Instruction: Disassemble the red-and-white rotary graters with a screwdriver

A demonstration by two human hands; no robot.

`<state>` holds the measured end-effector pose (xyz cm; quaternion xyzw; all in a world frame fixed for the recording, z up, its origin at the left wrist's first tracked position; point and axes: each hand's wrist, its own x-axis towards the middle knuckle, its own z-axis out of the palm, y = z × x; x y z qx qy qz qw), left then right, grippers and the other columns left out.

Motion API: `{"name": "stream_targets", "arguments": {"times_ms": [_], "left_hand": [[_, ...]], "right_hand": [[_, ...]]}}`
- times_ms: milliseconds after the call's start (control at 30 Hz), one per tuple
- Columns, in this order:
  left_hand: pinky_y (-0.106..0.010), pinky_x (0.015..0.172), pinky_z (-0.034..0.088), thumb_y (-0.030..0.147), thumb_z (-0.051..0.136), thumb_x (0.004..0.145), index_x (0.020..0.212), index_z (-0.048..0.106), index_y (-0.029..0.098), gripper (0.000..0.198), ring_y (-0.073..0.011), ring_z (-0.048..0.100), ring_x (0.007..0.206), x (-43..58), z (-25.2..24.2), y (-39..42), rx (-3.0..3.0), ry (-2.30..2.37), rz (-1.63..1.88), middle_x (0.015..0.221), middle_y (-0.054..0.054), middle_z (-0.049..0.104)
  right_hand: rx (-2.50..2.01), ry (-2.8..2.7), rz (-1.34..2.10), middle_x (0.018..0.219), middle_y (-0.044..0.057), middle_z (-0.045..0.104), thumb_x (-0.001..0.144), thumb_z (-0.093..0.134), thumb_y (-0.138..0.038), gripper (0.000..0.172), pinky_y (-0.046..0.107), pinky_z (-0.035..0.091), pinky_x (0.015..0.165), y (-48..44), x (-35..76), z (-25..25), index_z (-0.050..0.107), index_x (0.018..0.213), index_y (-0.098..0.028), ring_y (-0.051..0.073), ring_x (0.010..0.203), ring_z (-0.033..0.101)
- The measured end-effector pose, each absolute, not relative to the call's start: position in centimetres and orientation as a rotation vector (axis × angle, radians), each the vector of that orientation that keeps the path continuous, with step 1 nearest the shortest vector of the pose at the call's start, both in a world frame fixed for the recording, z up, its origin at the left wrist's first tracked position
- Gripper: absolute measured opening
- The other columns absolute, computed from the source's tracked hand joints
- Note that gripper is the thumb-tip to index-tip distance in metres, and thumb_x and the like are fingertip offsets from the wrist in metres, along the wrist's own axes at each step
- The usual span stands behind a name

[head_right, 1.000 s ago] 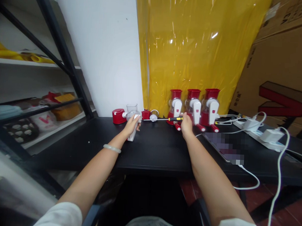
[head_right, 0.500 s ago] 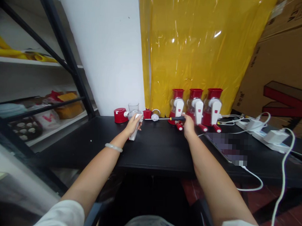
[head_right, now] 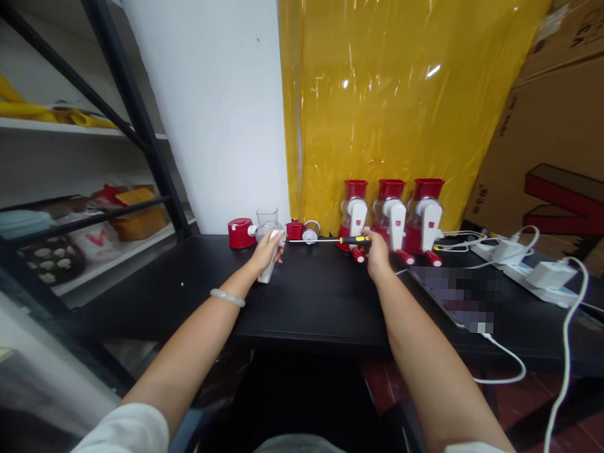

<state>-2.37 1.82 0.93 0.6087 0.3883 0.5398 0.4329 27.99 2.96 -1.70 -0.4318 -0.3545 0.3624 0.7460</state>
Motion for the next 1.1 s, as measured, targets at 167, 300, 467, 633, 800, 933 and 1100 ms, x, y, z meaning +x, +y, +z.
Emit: {"name": "stream_targets", "arguments": {"times_ms": [167,300,467,633,800,933,1100], "left_hand": [[-0.021,0.040,0.044,0.061,0.064,0.084,0.092,0.048,0.022,0.044,-0.0057,0.040,0.034,-2.34,0.89,1.89,1.517,0.963,1.343,0.054,0.010,0.052],[-0.021,0.040,0.043,0.063,0.063,0.083,0.094,0.048,0.022,0.045,-0.0060,0.040,0.033,-2.33,0.92,1.81,1.518,0.960,1.340,0.054,0.010,0.051],[-0.022,0.039,0.044,0.062,0.063,0.082,0.094,0.047,0.022,0.044,-0.0064,0.039,0.033,-2.30,0.96,1.74,1.541,0.950,1.333,0.054,0.010,0.052],[-0.022,0.038,0.045,0.062,0.063,0.082,0.094,0.048,0.022,0.045,-0.0064,0.039,0.033,-2.30,1.06,1.71,1.535,0.958,1.336,0.054,0.010,0.052],[-0.022,0.039,0.045,0.063,0.063,0.082,0.094,0.048,0.022,0.046,-0.0065,0.039,0.034,-2.35,1.06,1.63,1.530,0.965,1.351,0.054,0.010,0.052],[-0.022,0.039,0.045,0.064,0.063,0.082,0.093,0.048,0.022,0.046,-0.0065,0.039,0.033,-2.35,1.01,1.62,1.535,0.951,1.336,0.055,0.010,0.052],[-0.021,0.040,0.043,0.063,0.064,0.082,0.093,0.049,0.022,0.045,-0.0060,0.040,0.034,-2.32,1.03,1.59,1.517,0.968,1.321,0.055,0.010,0.052]], "right_hand": [[-0.985,-0.806,0.735,0.073,0.001,0.064,0.079,0.056,-0.067,0.050,0.023,0.038,0.047,2.82,28.21,-1.76,0.071,0.081,-0.020,0.010,0.055,0.051],[-1.038,-0.853,0.620,0.078,0.002,0.066,0.074,0.063,-0.068,0.049,0.023,0.044,0.053,2.65,27.93,-1.65,0.070,0.078,-0.020,0.012,0.064,0.056],[-0.944,-0.749,0.761,0.081,0.000,0.066,0.070,0.069,-0.050,0.031,0.023,0.044,0.050,2.74,27.77,-1.48,0.070,0.082,-0.021,0.011,0.060,0.055],[-0.974,-0.768,0.798,0.071,0.000,0.062,0.077,0.058,-0.061,0.041,0.024,0.039,0.045,2.70,28.13,-1.56,0.070,0.081,-0.021,0.011,0.053,0.051],[-1.063,-0.854,0.667,0.070,0.001,0.063,0.075,0.064,-0.062,0.042,0.022,0.039,0.046,2.64,28.07,-1.56,0.069,0.077,-0.020,0.010,0.054,0.051],[-0.929,-0.742,0.819,0.078,-0.001,0.065,0.069,0.068,-0.044,0.027,0.023,0.044,0.047,2.79,27.79,-1.51,0.068,0.083,-0.021,0.011,0.056,0.055],[-0.908,-0.793,0.847,0.073,0.000,0.062,0.075,0.062,-0.058,0.037,0.026,0.045,0.045,2.84,27.97,-1.65,0.065,0.087,-0.023,0.013,0.053,0.056]]}}
